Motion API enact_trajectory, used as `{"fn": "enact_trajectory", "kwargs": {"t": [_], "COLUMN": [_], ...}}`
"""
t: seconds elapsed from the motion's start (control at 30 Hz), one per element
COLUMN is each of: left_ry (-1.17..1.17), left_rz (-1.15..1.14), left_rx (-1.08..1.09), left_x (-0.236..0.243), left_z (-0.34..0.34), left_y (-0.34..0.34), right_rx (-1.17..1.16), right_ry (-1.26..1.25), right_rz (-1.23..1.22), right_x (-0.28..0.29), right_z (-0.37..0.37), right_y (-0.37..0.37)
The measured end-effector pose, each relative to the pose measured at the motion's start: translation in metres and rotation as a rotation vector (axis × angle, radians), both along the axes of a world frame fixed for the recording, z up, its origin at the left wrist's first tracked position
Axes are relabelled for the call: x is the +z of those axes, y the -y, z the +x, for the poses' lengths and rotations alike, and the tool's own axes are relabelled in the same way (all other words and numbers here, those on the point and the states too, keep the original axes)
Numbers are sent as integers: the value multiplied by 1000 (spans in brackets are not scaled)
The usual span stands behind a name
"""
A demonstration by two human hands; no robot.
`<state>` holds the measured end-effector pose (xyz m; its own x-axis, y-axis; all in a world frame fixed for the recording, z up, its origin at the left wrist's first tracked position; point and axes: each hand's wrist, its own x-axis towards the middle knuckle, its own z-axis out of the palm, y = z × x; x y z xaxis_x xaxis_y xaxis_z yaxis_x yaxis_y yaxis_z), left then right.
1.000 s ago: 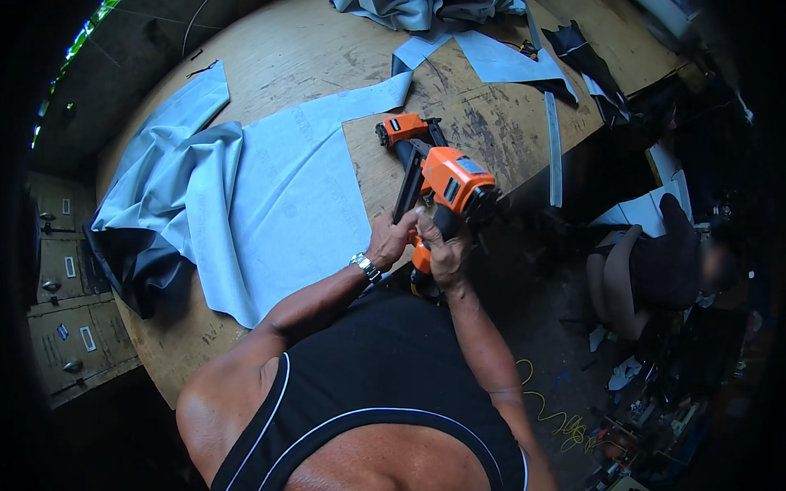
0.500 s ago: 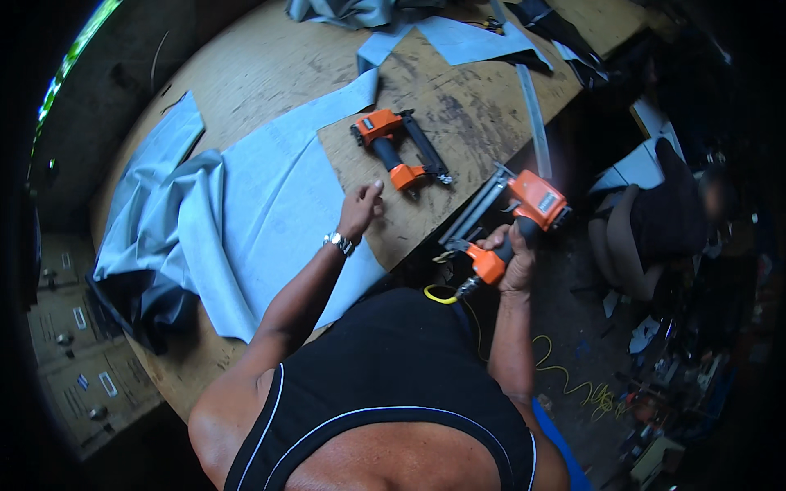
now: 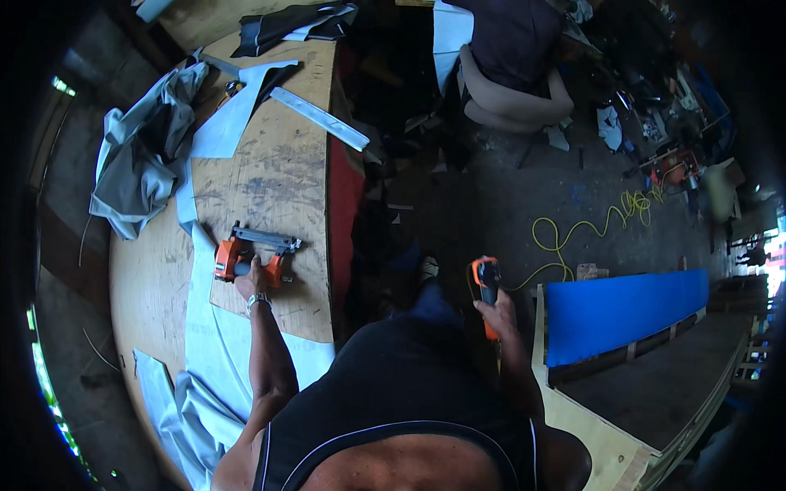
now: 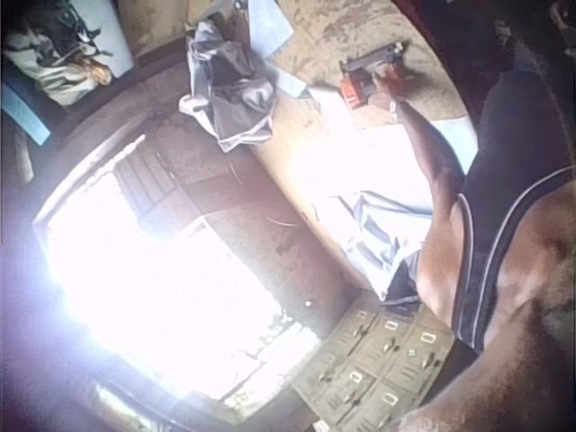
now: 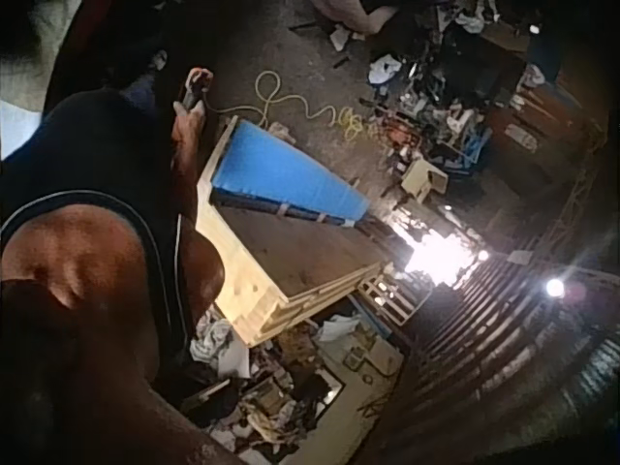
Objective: Use a pneumatic staple gun to attach blue foam padding and fabric to a furniture frame.
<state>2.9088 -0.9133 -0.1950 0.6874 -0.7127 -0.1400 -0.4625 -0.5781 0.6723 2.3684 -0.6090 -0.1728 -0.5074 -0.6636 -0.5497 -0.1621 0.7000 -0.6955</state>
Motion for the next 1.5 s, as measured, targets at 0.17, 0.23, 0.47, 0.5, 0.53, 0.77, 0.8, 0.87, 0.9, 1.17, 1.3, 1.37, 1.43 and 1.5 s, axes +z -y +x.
{"fn": "enact_trajectory", "kwargs": {"t": [0.17, 0.23, 0.47, 0.5, 0.53, 0.77, 0.8, 0.87, 0.9, 1.17, 1.3, 1.37, 1.43, 1.5], "left_ry": [-444, -470, -166, -71, -11, 387, 390, 340, 330, -233, -612, -843, -456, -201], "left_rz": [-227, -252, 21, 63, 238, 288, 291, 294, 304, 166, 328, 237, -4, 143], "left_rx": [75, 13, -577, -721, -797, -1370, -1374, -1403, -1408, -1118, -922, -800, -792, -912], "left_x": [-6, 11, 118, 141, 163, 140, 137, 129, 120, -49, -136, -200, -239, -273], "left_z": [-5, -17, -159, -192, -242, -433, -457, -501, -518, -625, -658, -653, -657, -650], "left_y": [1, -10, -15, -4, 18, 108, 121, 151, 170, 368, 506, 587, 650, 719], "right_rx": [-259, -395, -301, -247, -235, 100, 126, 180, 209, 325, 301, 318, 321, 324], "right_ry": [191, 297, 41, 25, 14, -83, -100, -140, -162, -232, -233, -223, -200, -174], "right_rz": [-53, -7, 101, 103, 107, 90, 93, 110, 126, 282, 391, 450, 531, 594], "right_x": [-83, -86, -245, -251, -259, -271, -272, -273, -272, -161, -135, -122, -114, -116], "right_z": [-12, -19, -124, -148, -163, -271, -282, -301, -309, -353, -356, -363, -363, -365], "right_y": [-57, -56, -60, -44, -44, 63, 69, 77, 79, 189, 288, 343, 377, 411]}}
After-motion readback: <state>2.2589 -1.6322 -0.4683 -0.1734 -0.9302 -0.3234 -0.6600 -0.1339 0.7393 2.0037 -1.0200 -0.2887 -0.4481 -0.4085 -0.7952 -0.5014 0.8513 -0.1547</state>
